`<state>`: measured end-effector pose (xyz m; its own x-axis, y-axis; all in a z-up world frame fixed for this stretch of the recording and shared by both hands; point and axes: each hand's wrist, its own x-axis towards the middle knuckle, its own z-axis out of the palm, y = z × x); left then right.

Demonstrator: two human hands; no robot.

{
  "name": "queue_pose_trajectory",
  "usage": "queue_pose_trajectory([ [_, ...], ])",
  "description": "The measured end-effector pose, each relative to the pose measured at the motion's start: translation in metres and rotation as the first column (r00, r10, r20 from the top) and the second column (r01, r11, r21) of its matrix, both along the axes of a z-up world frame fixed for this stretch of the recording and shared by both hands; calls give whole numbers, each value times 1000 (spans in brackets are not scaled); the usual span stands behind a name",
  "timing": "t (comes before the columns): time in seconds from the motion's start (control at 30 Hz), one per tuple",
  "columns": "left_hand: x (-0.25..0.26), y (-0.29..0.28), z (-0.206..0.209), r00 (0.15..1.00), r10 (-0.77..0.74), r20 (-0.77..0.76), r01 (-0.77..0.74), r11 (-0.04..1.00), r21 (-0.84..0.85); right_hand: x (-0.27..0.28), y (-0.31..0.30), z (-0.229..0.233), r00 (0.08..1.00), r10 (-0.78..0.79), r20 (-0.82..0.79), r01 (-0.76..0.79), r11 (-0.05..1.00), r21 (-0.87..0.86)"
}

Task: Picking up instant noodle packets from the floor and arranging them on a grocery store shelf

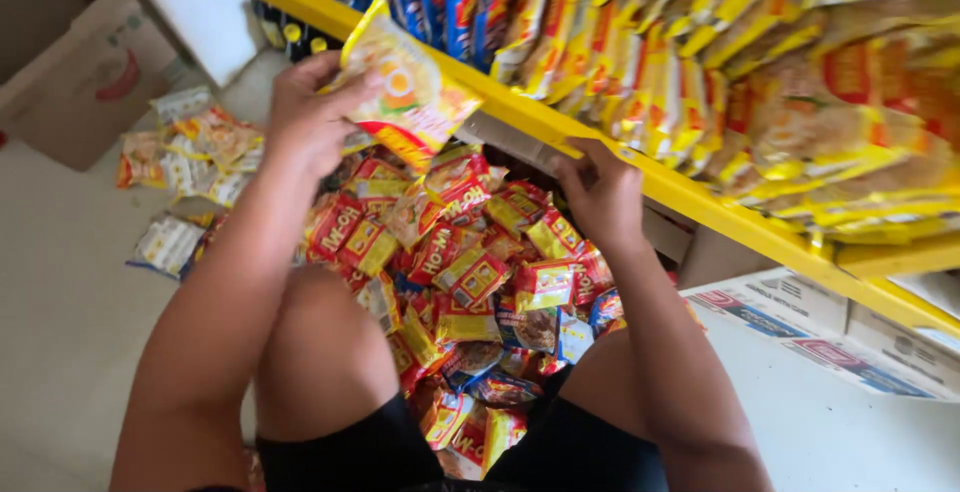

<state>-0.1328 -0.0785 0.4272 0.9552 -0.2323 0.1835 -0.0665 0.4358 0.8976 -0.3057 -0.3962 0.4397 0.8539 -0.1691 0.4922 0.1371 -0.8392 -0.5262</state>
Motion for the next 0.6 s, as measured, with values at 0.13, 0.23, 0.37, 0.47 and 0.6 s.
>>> queue_pose_trajectory([
  [0.13,-35,-59,28,976,-124,-180,70,958,-276,-11,1,7,899,436,-49,-282,658,698],
  [0.23,-78,-104,33,982,21,-189,-60,976,-207,-16,5,-1,863,505,-20,-306,553,775],
  [0.37,-109,-113,13,959,-155,-237,117,979,-167,-23,2,0,942,322,97,-240,441,865],
  [0.47,-107,-105,17,944,-262,-202,272,962,24,-21,-32,-6,946,272,174,-281,428,859],
  [0.6,-100,-101,23,929,-346,129,312,922,229,-37,-41,11,915,386,117,-348,611,711],
])
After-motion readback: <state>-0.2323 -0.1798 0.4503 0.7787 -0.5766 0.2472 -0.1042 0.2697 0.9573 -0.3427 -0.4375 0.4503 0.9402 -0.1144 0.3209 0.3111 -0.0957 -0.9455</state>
